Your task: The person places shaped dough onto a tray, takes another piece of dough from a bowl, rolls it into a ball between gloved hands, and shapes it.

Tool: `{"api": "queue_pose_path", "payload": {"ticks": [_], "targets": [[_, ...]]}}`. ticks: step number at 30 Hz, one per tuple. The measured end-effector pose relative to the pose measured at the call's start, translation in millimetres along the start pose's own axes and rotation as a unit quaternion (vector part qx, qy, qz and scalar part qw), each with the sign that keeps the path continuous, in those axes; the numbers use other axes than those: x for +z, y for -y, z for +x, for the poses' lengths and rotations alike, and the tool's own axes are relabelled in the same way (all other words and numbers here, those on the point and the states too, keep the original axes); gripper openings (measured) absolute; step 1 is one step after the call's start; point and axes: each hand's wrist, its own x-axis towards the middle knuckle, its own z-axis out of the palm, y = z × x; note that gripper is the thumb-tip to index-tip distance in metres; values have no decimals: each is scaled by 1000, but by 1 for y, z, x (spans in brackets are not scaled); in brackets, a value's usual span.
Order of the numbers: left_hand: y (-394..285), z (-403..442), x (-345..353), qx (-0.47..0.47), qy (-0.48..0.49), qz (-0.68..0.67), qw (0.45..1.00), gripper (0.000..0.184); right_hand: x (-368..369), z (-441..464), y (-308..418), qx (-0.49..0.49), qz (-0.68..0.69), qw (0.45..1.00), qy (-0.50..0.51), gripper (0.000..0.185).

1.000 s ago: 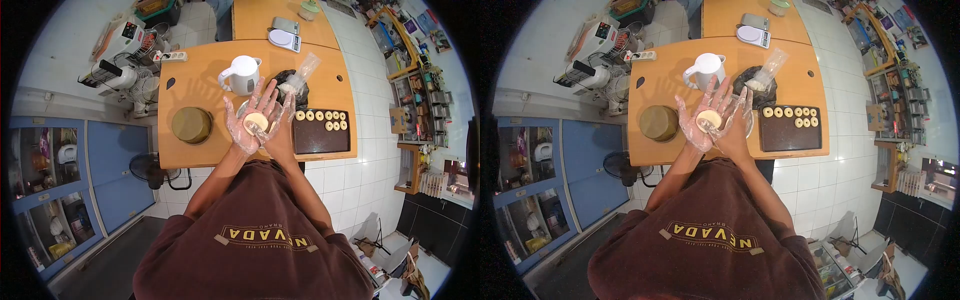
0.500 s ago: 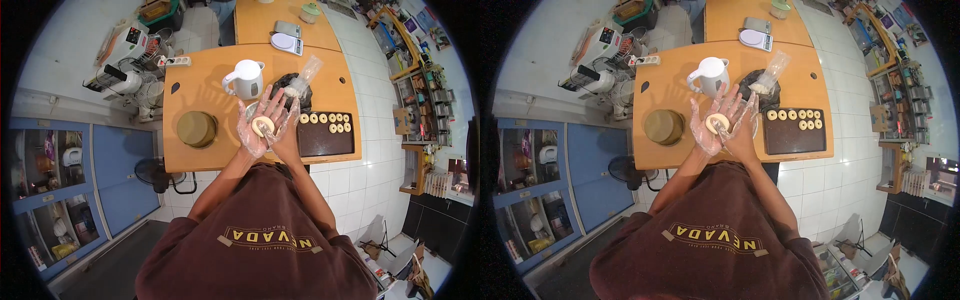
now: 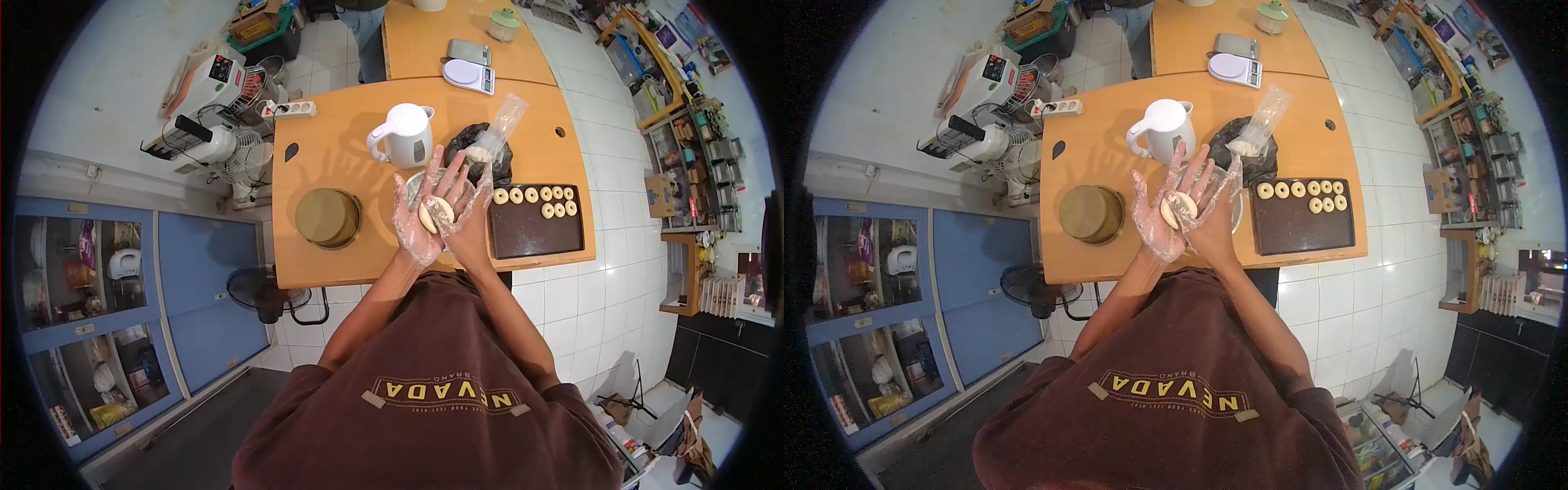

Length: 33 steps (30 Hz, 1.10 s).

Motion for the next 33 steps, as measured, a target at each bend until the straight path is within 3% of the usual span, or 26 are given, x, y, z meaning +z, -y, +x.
{"api": "queue_pose_path", "payload": {"ticks": [5, 9, 16, 19, 20, 23, 26, 33], "targets": [[5, -3, -3, 13, -28, -33, 999, 86, 0, -5, -16, 17, -25, 999, 20, 107], [2, 3, -5, 36, 14, -22, 999, 87, 0, -9, -29, 44, -22, 999, -1, 108], [7, 0, -12, 9, -9, -32, 999, 85, -8, -4, -39, 13, -54, 998, 6, 108], [7, 0, -14, 11, -14, -81, 997, 86, -9, 2, -44, 52, -7, 998, 20, 106], [6, 1, -14, 15, -13, -96, 995, 87, -10, 3, -44, 68, 105, 992, 34, 107], [2, 2, -16, 19, -17, -61, 998, 89, -4, 5, -63, 17, 8, 1000, 23, 116], [2, 5, -14, 38, 12, -73, 997, 94, 6, -4, -30, -29, -174, 983, 57, 126], [0, 6, -14, 25, 6, -92, 995, 99, 2, 1, -17, -72, -170, 982, 49, 113]]}}
